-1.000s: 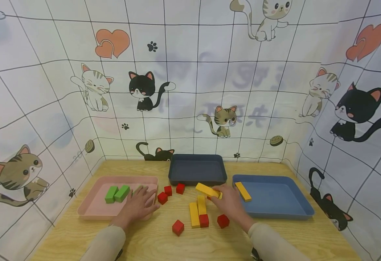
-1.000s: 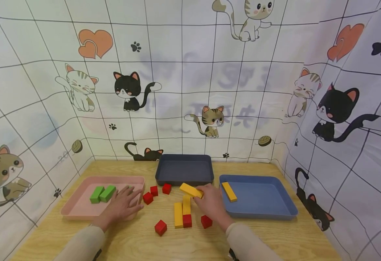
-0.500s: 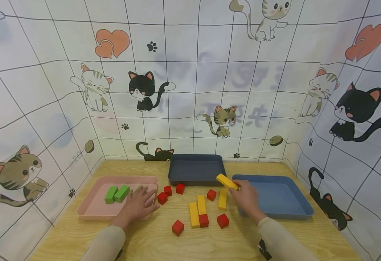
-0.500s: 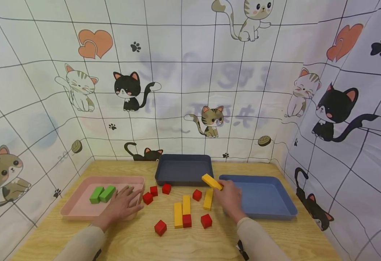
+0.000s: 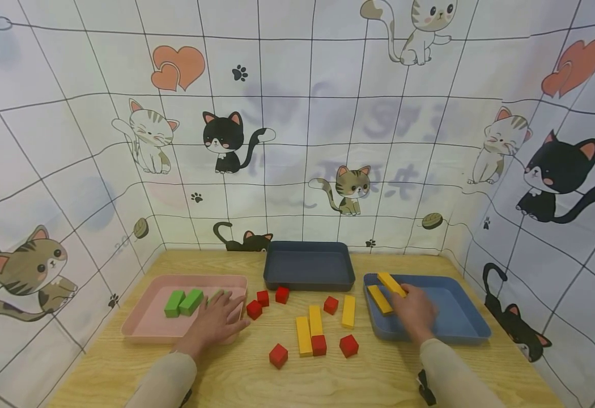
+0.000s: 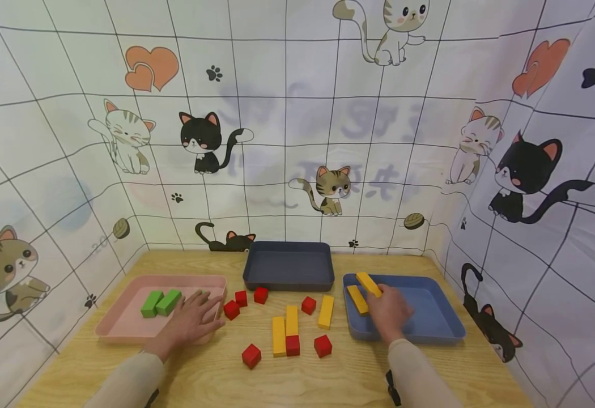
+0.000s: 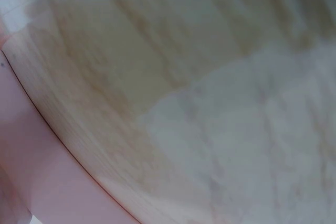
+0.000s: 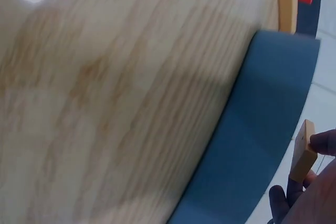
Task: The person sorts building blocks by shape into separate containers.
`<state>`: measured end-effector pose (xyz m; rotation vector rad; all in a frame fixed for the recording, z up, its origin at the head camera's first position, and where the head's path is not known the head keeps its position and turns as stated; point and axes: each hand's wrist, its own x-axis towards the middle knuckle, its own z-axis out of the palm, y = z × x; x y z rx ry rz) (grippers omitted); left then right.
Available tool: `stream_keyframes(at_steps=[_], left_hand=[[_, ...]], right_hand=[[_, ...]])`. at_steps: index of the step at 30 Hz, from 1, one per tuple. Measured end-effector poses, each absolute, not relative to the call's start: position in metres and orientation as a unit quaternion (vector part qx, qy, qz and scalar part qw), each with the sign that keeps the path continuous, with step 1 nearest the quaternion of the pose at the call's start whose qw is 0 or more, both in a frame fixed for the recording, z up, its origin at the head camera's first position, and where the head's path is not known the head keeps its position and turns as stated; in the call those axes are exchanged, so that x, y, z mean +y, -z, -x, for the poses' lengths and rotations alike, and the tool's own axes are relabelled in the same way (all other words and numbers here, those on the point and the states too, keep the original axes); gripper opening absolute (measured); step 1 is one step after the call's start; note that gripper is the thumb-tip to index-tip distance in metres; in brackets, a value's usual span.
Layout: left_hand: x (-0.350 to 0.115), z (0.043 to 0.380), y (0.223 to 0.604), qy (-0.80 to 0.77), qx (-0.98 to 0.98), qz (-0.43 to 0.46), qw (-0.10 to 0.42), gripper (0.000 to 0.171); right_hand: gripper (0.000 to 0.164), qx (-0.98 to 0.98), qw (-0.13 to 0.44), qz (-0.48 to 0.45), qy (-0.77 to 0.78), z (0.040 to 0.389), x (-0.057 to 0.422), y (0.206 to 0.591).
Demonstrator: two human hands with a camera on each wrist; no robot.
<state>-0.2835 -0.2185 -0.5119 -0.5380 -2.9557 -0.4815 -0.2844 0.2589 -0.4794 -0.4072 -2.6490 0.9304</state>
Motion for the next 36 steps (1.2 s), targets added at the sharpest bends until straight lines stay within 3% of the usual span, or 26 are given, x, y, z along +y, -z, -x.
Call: stream_keyframes(at_steps=[21,36], left_hand=[[-0.219,0.284,0.511,0.154,-0.972,0.175,0.038,0.075],[-0.218,0.285,0.512,0.158,-0.971,0.173,0.040,0.074]], right_hand=[[0.045,-0.945,0.090,0.145,-0.278,0.291,0.263,0.484],[0.052,-0.948,0.089,0.129,-0.278,0.289,0.250,0.483]])
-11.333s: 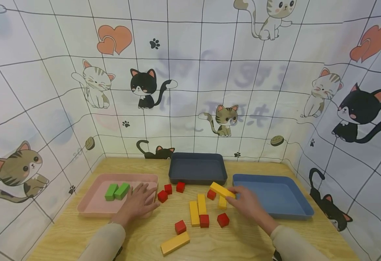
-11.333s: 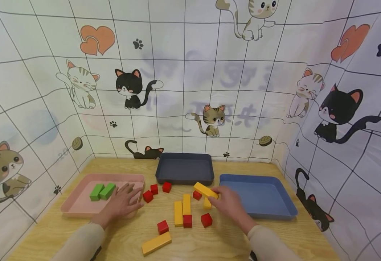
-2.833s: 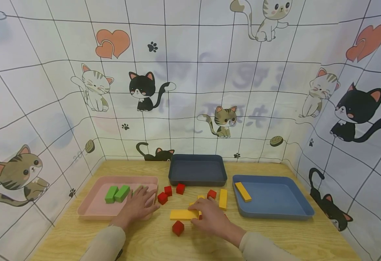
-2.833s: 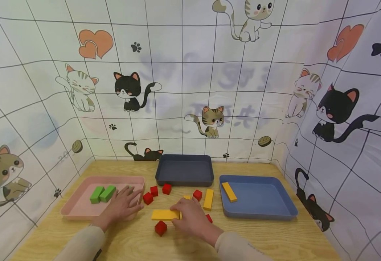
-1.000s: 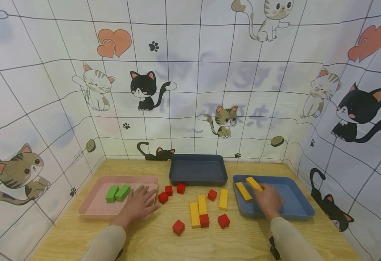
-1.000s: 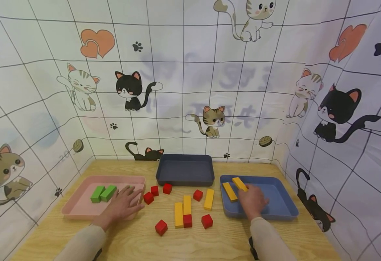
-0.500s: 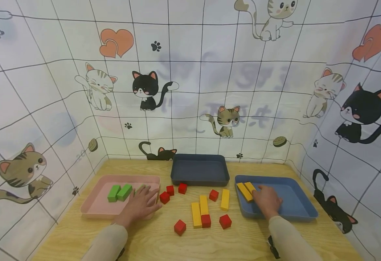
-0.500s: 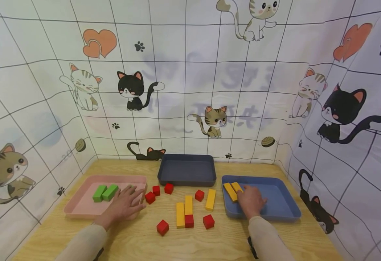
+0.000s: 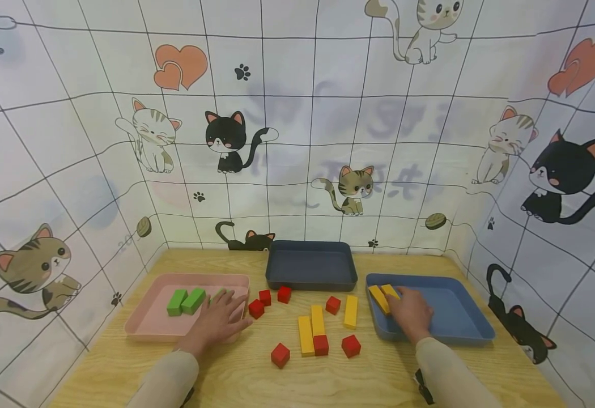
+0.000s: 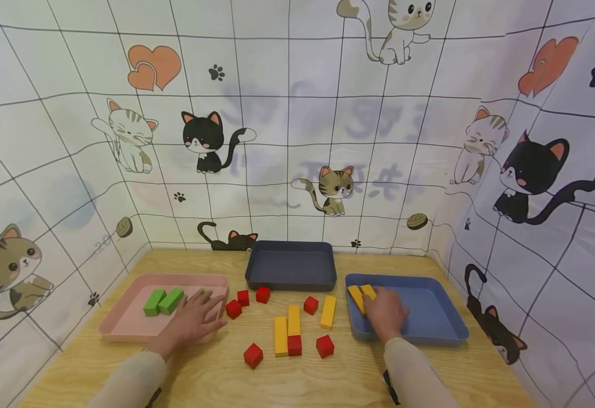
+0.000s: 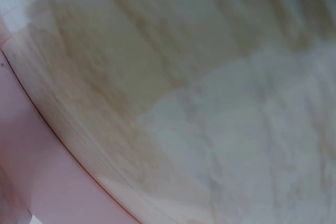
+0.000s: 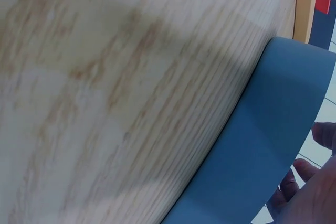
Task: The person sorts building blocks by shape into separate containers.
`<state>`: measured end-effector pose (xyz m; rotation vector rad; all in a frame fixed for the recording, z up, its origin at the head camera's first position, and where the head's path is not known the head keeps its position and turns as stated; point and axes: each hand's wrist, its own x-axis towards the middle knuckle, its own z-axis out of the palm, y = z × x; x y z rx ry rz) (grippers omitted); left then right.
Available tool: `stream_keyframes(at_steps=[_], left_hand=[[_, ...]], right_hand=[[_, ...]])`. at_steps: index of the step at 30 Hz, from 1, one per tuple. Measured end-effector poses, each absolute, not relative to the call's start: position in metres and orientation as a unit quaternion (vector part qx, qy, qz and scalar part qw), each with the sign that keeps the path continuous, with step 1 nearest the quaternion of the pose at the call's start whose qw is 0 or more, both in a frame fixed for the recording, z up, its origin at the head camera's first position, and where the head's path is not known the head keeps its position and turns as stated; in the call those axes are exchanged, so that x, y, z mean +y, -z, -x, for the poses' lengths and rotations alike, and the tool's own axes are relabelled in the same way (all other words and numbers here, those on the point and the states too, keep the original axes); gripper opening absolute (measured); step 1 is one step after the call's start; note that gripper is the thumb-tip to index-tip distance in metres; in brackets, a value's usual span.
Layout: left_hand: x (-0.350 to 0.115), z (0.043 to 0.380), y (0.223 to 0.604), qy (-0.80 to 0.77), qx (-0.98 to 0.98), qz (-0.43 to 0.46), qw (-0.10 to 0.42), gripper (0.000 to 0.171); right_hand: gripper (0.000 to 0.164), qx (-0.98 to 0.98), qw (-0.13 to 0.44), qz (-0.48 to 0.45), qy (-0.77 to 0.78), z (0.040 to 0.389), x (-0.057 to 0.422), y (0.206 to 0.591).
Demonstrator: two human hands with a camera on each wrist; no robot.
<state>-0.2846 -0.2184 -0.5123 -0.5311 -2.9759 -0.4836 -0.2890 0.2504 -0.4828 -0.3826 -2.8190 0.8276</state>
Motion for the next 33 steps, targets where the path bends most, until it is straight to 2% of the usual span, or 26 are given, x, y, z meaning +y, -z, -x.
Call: stream_keyframes(at_steps=[16,22,33], left_hand=[[-0.219,0.283,0.511,0.156,-0.972,0.169,0.042,0.074],[-0.219,0.284,0.511,0.157,-0.972,0.170,0.042,0.075],[-0.219,0.283,0.511,0.165,-0.969,0.176,0.048,0.074]], right_hand=[[0.061,-0.950,0.104,0.101,-0.277,0.290,0.231,0.476],[0.059,-0.947,0.108,0.083,-0.290,0.287,0.220,0.474],[0.062,-0.946,0.085,0.058,-0.308,0.282,0.199,0.472]])
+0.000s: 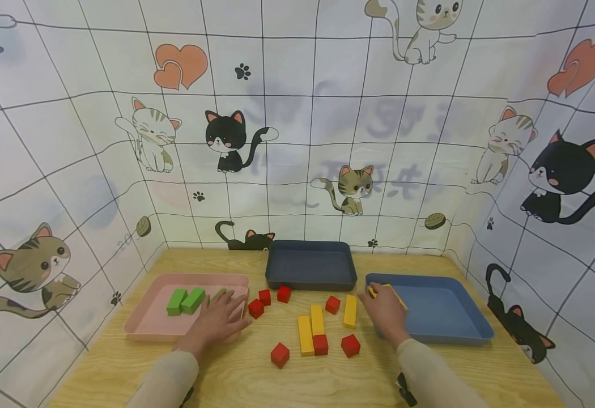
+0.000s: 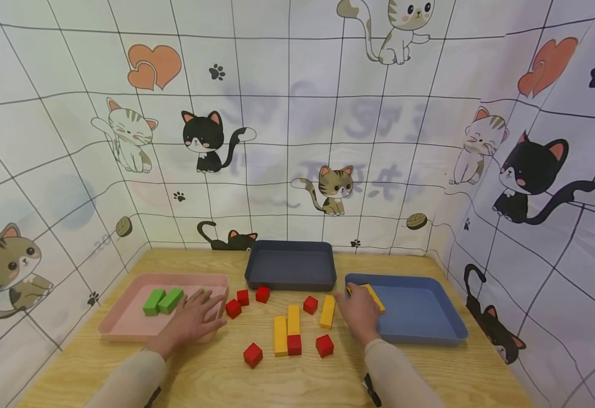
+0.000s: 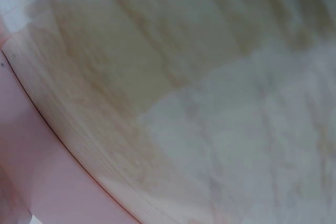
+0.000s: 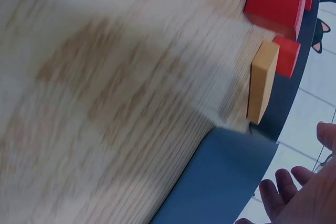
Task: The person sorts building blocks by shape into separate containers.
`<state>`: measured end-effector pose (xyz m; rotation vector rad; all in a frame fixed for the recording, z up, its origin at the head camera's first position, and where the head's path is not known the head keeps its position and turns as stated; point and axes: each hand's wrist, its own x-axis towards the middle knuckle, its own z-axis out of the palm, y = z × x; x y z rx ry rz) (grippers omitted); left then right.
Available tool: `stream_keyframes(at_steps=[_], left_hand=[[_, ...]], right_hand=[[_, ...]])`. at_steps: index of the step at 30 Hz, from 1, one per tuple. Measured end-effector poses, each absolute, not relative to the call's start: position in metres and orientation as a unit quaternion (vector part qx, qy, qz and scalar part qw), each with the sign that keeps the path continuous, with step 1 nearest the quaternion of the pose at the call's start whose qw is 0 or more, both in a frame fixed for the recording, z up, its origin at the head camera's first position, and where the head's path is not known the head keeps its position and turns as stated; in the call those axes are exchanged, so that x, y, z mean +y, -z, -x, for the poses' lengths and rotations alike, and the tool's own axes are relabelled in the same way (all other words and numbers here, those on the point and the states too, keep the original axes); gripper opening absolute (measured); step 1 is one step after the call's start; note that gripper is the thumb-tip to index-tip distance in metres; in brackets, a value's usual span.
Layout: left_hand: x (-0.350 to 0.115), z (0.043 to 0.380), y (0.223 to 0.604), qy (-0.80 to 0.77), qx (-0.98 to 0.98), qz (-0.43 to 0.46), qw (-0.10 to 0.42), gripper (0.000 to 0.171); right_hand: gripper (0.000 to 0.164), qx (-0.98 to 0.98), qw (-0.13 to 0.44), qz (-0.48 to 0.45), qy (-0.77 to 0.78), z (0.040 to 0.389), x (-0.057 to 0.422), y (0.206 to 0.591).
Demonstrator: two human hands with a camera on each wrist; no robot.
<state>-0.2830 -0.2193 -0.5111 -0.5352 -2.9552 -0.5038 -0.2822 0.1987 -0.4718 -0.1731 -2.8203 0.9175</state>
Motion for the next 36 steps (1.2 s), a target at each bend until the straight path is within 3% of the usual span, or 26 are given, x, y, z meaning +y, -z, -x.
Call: stream_keyframes(at_steps=[17,31,36], left_hand=[[-0.219,0.283,0.512,0.165,-0.969,0.179,0.053,0.073],[-0.220,0.284,0.512,0.156,-0.972,0.172,0.040,0.074],[-0.218,0.282,0.510,0.154,-0.972,0.174,0.039,0.073]], right_hand=[[0.054,-0.937,0.088,0.021,-0.336,0.266,0.156,0.474],[0.047,-0.952,0.115,-0.051,-0.278,0.249,0.127,0.475],[0.043,-0.960,0.101,-0.042,-0.258,0.245,0.118,0.478]])
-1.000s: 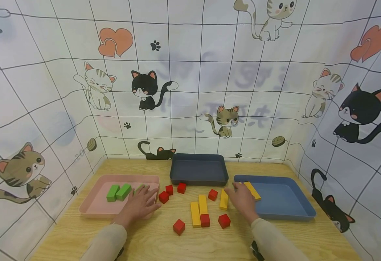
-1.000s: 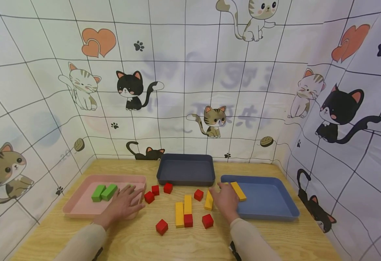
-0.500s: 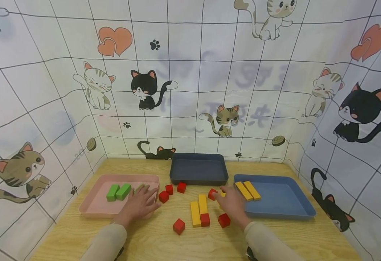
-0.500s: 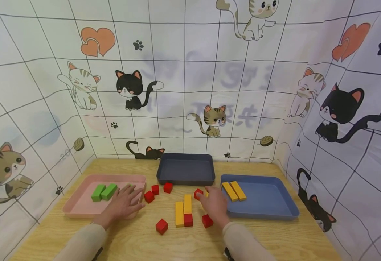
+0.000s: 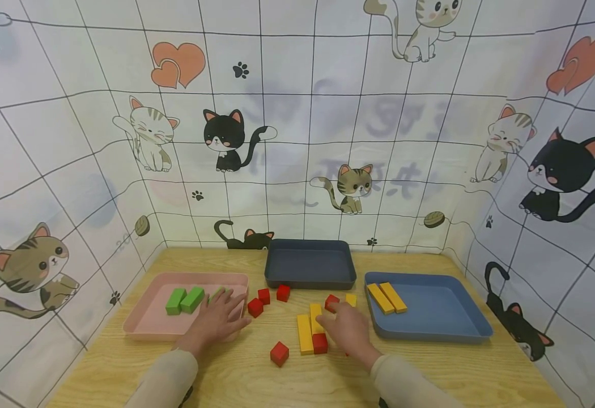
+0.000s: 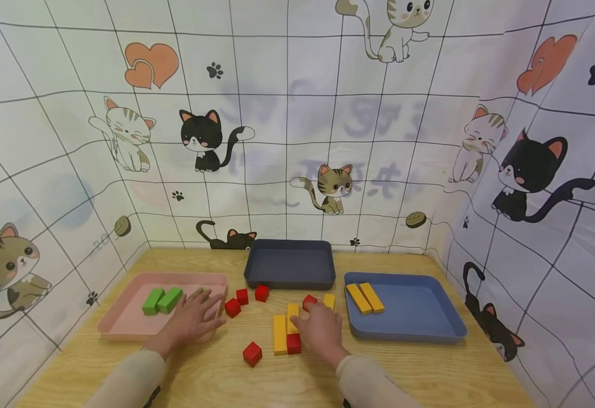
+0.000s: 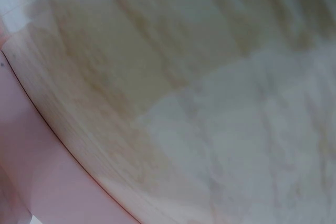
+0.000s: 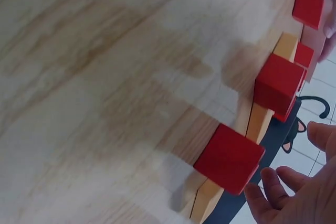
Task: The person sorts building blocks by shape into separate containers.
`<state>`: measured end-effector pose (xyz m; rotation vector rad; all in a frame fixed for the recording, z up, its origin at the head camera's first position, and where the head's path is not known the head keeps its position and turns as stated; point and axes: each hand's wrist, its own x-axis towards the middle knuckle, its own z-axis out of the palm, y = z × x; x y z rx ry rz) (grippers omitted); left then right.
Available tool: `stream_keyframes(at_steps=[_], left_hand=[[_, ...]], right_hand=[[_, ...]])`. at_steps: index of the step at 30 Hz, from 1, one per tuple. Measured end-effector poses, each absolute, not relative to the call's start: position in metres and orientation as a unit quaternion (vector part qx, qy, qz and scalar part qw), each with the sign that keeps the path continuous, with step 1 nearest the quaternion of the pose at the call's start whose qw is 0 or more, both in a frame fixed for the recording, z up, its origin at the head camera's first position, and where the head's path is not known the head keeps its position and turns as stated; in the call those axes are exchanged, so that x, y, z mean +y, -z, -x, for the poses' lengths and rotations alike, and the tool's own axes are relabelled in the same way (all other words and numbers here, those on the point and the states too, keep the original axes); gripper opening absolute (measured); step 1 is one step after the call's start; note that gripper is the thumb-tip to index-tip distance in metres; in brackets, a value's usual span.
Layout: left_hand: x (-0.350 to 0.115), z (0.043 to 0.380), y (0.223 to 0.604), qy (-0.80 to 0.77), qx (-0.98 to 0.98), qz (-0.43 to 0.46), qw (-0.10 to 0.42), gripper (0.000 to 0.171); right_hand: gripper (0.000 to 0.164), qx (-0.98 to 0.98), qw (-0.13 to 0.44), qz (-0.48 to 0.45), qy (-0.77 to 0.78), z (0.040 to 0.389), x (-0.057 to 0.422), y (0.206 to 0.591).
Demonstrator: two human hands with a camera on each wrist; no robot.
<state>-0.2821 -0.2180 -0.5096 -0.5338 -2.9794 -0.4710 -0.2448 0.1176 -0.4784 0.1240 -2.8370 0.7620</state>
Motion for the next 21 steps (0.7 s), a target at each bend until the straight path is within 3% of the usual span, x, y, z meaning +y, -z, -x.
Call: stream_keyframes(at_steps=[14,21], left_hand=[[-0.220,0.285,0.513,0.165,-0.969,0.178,0.047,0.074],[-0.220,0.285,0.512,0.164,-0.970,0.173,0.037,0.075]], right_hand=[[0.048,-0.970,0.037,0.001,-0.241,0.250,0.103,0.486],[0.037,-0.972,0.028,-0.001,-0.234,0.253,0.100,0.486]])
